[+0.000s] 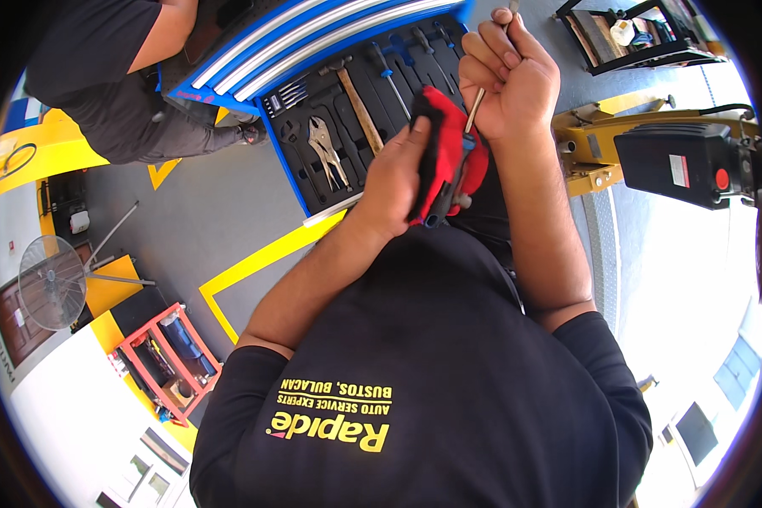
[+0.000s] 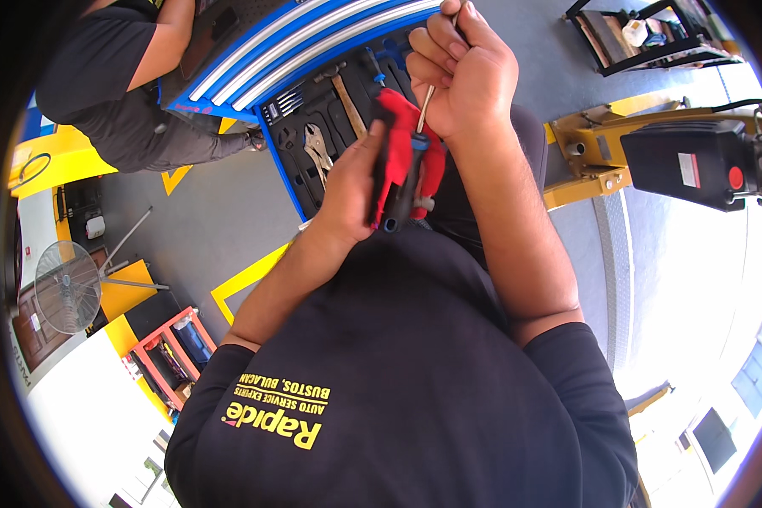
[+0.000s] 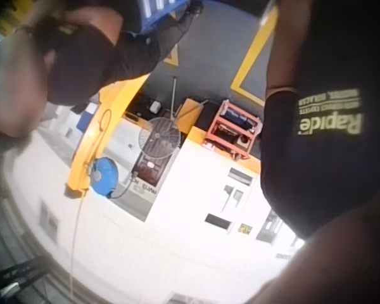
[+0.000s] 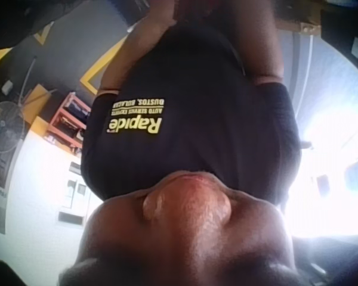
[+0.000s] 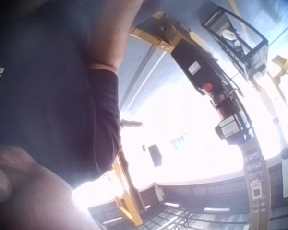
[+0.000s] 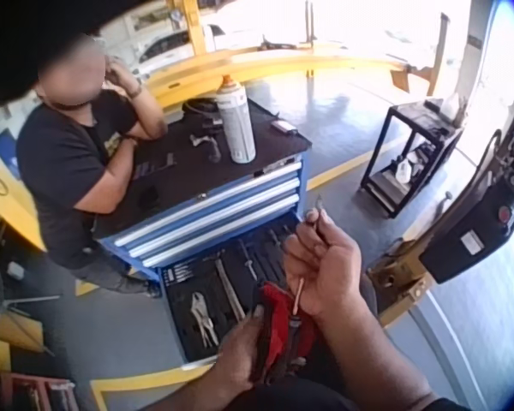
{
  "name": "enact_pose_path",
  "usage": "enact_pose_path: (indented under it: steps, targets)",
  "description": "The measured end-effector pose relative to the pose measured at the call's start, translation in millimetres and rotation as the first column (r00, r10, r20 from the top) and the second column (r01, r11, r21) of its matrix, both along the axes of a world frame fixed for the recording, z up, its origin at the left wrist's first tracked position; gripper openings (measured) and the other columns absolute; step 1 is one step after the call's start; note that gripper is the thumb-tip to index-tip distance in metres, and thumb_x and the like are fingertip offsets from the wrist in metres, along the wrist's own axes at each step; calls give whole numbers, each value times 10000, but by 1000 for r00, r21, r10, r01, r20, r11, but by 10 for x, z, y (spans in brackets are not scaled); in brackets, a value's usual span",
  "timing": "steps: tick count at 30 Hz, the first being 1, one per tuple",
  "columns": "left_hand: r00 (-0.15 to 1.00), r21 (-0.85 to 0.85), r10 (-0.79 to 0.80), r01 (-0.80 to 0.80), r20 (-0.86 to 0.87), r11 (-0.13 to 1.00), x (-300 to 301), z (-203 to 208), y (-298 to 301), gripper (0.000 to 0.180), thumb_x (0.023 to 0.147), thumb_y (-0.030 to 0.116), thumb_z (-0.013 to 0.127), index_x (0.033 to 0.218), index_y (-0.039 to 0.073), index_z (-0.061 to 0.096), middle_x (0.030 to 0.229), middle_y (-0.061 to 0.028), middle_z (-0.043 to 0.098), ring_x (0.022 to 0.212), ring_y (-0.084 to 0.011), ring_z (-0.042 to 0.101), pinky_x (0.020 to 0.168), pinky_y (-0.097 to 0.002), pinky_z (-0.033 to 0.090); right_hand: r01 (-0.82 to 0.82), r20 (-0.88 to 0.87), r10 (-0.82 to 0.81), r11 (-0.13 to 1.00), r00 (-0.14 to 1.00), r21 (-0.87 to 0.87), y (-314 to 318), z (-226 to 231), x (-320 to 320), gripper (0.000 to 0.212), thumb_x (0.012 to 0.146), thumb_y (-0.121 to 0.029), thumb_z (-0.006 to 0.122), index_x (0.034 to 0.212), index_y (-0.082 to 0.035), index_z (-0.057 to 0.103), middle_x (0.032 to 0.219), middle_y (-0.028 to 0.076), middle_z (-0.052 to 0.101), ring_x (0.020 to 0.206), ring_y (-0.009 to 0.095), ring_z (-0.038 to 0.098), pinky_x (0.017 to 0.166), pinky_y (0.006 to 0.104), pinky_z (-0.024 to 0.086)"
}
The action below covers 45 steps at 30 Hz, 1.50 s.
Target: The person wipes a screwdriver with a red cloth, sprays it with a cleaning agent, and continues wiping. They place the screwdriver into a tool drawer and repeat the process with another screwdriver.
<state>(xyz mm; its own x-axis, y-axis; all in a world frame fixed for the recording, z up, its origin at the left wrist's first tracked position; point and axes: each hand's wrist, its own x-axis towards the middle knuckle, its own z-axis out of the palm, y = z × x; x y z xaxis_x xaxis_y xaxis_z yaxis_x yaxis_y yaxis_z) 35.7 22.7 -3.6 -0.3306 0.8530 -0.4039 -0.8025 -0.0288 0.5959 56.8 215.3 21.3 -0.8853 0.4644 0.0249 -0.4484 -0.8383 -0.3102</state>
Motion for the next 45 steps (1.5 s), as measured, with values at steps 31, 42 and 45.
enact_pose_path:
  steps: [31,42,45]
  targets:
    - [219,-145,-91,-242,-971,959,-64,-265,88,320,1066,291,579,1200,3,544,936,-217,683,884,-431,681,765,-465,524,370,237,-402,913,884,171,78,-274,-352,229,1126,-275,429,973,-138,528,623,-56,329,494,75,297,426,247,229]
    - [965,-103,223,-210,139,972,-301,-207,23,352,1104,379,500,1187,59,620,951,-112,722,863,-234,733,775,-393,608,536,208,-550,835,809,121,266,-497,-291,244,1126,-311,443,1017,-131,566,624,-59,347,488,77,332,409,253,256]
    - [926,-17,205,-222,-316,975,-169,-212,26,303,1103,323,518,1167,44,617,975,-112,720,870,-251,713,829,-354,577,558,285,-559,825,779,94,319,-493,-289,244,1126,-303,442,1019,-124,568,625,-60,346,483,74,322,412,252,257]
